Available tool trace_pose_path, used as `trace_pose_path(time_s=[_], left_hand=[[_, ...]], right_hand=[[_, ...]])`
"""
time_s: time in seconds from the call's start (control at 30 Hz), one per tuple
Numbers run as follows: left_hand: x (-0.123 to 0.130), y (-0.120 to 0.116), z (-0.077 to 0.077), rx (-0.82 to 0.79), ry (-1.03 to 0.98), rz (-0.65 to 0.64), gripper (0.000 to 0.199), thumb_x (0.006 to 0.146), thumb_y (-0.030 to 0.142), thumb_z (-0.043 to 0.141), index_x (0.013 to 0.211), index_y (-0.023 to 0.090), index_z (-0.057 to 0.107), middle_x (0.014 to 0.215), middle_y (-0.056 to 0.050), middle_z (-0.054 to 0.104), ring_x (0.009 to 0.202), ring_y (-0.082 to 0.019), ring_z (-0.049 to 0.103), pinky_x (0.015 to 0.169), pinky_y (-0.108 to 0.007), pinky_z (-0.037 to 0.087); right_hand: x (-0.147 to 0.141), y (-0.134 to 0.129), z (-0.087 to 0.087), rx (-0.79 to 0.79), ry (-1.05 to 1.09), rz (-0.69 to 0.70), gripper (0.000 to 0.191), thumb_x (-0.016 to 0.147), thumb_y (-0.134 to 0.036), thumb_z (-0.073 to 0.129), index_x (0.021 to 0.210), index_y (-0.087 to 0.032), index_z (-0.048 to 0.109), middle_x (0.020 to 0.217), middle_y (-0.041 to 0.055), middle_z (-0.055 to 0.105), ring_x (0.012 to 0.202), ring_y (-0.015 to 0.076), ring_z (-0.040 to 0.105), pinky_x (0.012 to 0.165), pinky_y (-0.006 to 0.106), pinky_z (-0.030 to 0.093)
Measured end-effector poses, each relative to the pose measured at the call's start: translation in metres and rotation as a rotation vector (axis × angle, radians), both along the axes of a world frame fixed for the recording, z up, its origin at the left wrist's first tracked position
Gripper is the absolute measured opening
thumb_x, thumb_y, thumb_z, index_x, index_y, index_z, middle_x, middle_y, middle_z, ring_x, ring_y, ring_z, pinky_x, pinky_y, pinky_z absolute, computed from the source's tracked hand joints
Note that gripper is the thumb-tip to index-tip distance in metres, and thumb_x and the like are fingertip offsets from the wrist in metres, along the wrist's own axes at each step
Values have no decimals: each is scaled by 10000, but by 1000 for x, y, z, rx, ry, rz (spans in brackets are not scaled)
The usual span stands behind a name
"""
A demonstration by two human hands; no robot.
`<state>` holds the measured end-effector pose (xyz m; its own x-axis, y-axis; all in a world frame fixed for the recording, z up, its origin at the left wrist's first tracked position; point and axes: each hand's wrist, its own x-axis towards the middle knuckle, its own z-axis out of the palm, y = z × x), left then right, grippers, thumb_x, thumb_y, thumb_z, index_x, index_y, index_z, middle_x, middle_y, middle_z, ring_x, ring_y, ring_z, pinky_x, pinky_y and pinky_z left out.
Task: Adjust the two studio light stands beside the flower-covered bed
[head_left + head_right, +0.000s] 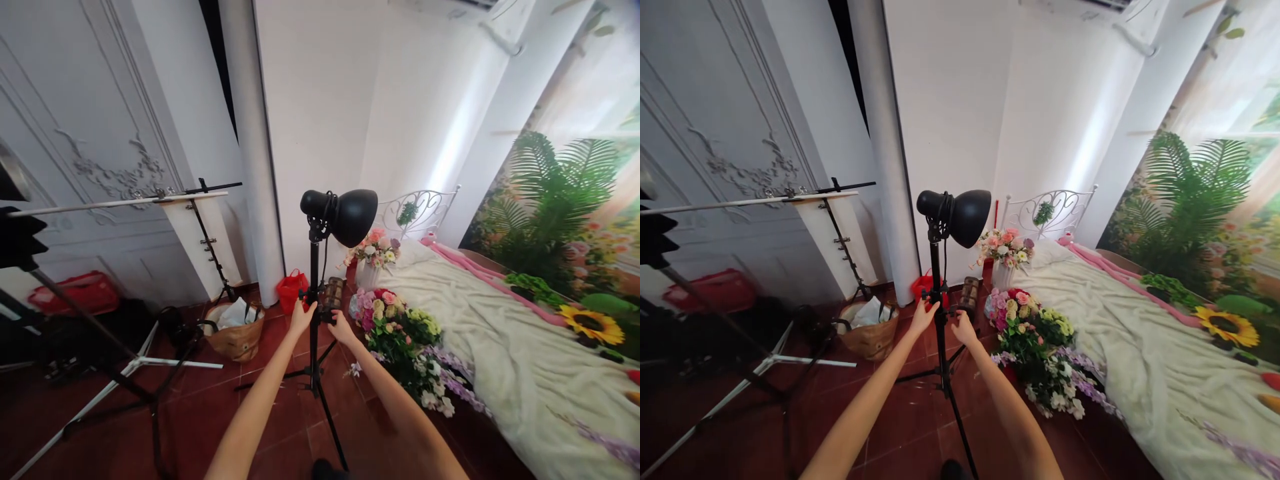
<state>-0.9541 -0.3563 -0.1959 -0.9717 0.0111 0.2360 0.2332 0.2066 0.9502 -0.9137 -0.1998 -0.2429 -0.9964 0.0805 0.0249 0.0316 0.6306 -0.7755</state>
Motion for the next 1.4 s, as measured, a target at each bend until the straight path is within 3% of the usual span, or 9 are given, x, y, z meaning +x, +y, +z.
trace_pose_path(time_s=[0.17, 0.37, 0.5, 0.67, 0.83, 1.0, 1.17, 1.27, 1.4], left_hand=[[-14, 5, -8, -30, -51, -5, 387, 787, 412, 563, 1088, 168, 559, 1058, -115, 654, 955, -215, 628, 888, -327, 453], [-21, 2, -19, 61, 19, -72, 425, 780, 402, 579, 1136, 179, 515, 1112, -110, 632, 956, -188, 627, 866, -323, 479], [-40, 19, -20, 132, -54, -111, 419, 637, 384, 712, 954, 133, 601, 989, -118, 673, 878, -208, 645, 802, -336, 515], [-58, 37, -19, 215, -82, 51, 302, 589, 340, 730, 770, 119, 632, 858, -121, 697, 815, -218, 657, 807, -350, 516], [-60, 35, -22, 174, -86, 47, 237, 598, 299, 715, 761, 144, 642, 855, -101, 704, 811, -203, 662, 816, -336, 514], [-57, 33, -21, 208, -75, 43, 230, 617, 291, 701, 767, 124, 644, 895, -122, 700, 850, -208, 659, 816, -336, 511], [-53, 31, -17, 215, -89, 52, 214, 613, 251, 699, 768, 115, 643, 897, -138, 698, 840, -213, 660, 810, -338, 510], [-50, 29, -13, 193, -116, 68, 224, 612, 253, 701, 781, 117, 641, 894, -135, 700, 832, -216, 661, 800, -342, 513], [-50, 29, -12, 217, -103, 63, 249, 608, 259, 705, 806, 124, 638, 915, -128, 699, 848, -215, 658, 819, -347, 508]], right_hand=[[-53, 14, 29, 618, -45, 318, 474, 776, -226, 582, 1204, -154, 393, 1057, 138, 623, 976, 239, 609, 764, 302, 461], [-88, 26, 46, 727, -71, 468, 576, 629, -283, 758, 1127, -165, 493, 1050, 134, 643, 997, 275, 602, 808, 319, 454], [-95, 26, 55, 839, -40, 543, 570, 629, -341, 762, 1119, -172, 523, 1048, 134, 646, 986, 273, 608, 798, 316, 464], [-83, 17, 46, 840, 36, 498, 456, 749, -247, 636, 1176, -167, 495, 1039, 130, 642, 974, 259, 605, 795, 312, 461], [-63, 9, 18, 837, 191, 437, 340, 867, -113, 371, 1195, -135, 459, 1070, 144, 614, 1006, 229, 569, 822, 308, 442], [-75, 6, 20, 890, 79, 375, 447, 829, -159, 467, 1265, -106, 387, 1137, 174, 570, 987, 251, 571, 797, 330, 456], [-88, -2, 26, 931, -13, 397, 304, 804, -138, 507, 1101, -86, 550, 1066, 202, 604, 1026, 274, 556, 798, 355, 461], [-85, -5, 17, 944, -7, 366, 324, 835, -118, 437, 1140, -79, 539, 1189, 233, 540, 1063, 280, 542, 836, 391, 443], [-76, -8, -7, 932, 102, 214, 469, 865, -88, 327, 1333, -89, 353, 1368, 228, 376, 1174, 283, 464, 981, 457, 325]])
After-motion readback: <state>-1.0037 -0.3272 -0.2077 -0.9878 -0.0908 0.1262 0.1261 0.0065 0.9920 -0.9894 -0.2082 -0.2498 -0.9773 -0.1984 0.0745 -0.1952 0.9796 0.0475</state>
